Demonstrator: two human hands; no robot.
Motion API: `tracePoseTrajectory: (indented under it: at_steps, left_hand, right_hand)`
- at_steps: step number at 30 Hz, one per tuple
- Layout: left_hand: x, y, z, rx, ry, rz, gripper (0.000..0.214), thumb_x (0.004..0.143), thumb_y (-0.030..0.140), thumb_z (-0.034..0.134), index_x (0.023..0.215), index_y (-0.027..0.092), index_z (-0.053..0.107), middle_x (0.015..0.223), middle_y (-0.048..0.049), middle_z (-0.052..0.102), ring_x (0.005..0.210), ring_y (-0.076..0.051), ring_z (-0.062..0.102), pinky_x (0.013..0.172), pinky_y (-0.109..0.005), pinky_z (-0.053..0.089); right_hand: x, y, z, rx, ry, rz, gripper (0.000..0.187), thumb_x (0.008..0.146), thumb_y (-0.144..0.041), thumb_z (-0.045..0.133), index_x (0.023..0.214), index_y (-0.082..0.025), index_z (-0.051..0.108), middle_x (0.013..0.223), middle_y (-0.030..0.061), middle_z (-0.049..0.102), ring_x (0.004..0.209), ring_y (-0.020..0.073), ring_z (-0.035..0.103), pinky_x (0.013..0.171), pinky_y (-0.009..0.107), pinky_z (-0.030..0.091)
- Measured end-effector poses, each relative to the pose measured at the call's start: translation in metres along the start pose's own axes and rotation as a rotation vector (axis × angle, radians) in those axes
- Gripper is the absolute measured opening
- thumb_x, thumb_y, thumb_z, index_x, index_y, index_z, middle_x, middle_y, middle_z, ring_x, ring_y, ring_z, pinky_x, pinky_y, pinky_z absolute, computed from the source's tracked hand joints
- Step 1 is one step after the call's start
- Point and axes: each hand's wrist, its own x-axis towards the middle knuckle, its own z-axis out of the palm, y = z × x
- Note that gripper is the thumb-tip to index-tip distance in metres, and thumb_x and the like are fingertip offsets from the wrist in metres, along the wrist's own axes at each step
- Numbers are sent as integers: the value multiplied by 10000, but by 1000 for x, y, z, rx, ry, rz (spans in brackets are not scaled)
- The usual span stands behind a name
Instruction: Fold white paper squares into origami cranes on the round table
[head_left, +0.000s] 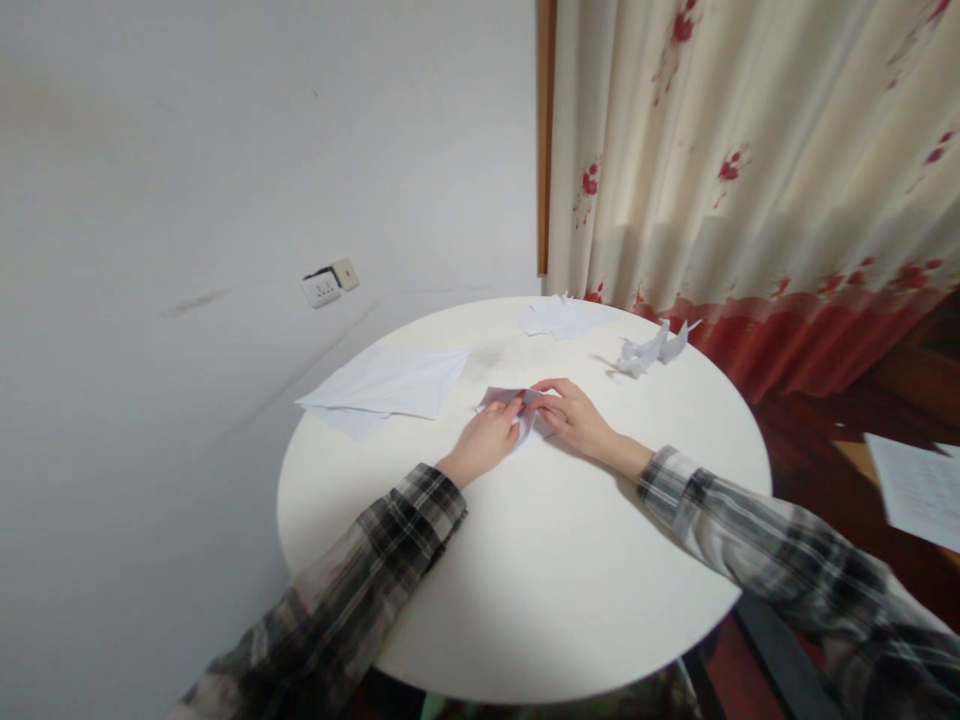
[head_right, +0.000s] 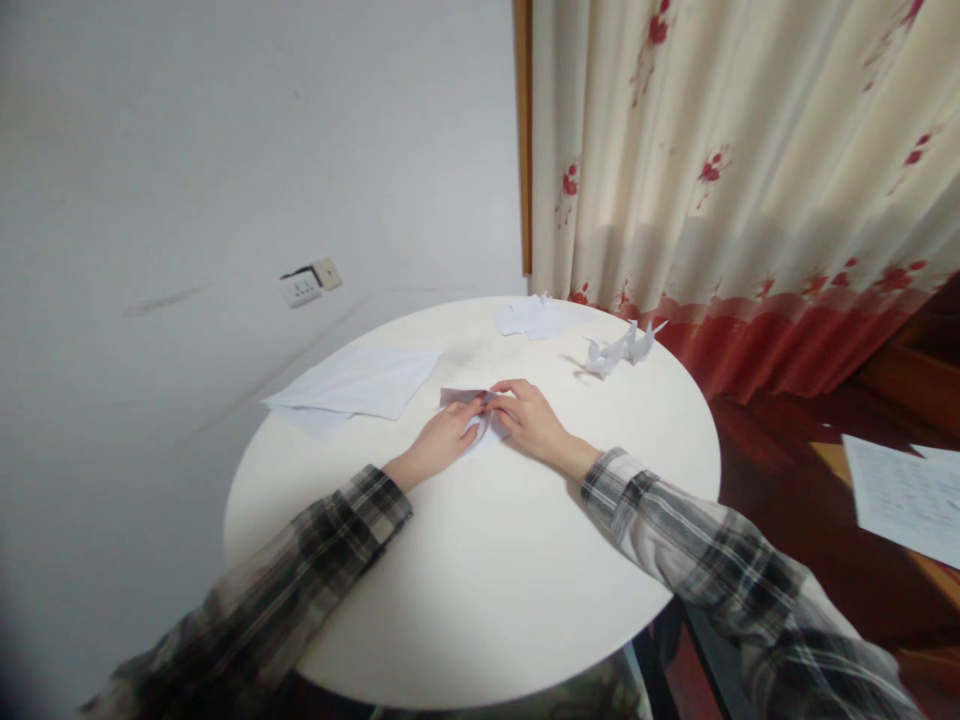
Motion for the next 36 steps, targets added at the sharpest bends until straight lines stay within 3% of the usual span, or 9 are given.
tracePoseTrajectory:
  at_steps: [7, 16, 25, 30, 36]
  left_hand:
    - [0, 0, 0, 1, 4, 4, 447, 812, 222, 426, 1247, 135, 371, 1020, -119, 571, 951, -220, 546, 837, -342, 442]
    - [-1, 3, -3, -125, 18, 117, 410, 792, 197, 455, 1198, 146, 426, 1022, -101, 569, 964, -208, 523, 881, -347, 414]
    - [-2, 6, -4, -178, 11, 129, 384, 857, 246, 372, 1231, 165, 405, 1029, -97, 555, 973, -207, 506, 895, -364, 400]
    - [-3, 6, -4, -189, 18, 131, 415, 834, 364, 438, 1202, 171, 427, 1015, -97, 555, 972, -225, 506, 887, -380, 401]
    - [-3, 6, -5, -198, 7, 132, 418, 810, 321, 481, 1196, 170, 424, 1012, -98, 551, 967, -228, 503, 886, -383, 401]
  right_hand:
    - [0, 0, -1, -11, 1, -10, 250, 798, -126, 475, 968, -237, 622, 1053, 65, 547, 993, 190, 490, 864, 375, 405]
    - [-1, 4, 1, -88, 11, 39, 220, 799, -136, 488, 950, -220, 625, 1048, 78, 555, 976, 205, 488, 833, 380, 407]
    - [-1, 5, 2, -129, -1, 59, 164, 792, -166, 514, 894, -206, 636, 1030, 78, 559, 963, 203, 492, 826, 365, 402]
    - [-1, 6, 3, -138, -13, 51, 150, 797, -178, 513, 879, -195, 637, 1012, 77, 564, 936, 192, 499, 818, 344, 400]
    - [-1, 6, 3, -127, -26, 43, 141, 788, -174, 526, 871, -199, 638, 1015, 73, 564, 938, 190, 498, 817, 340, 396]
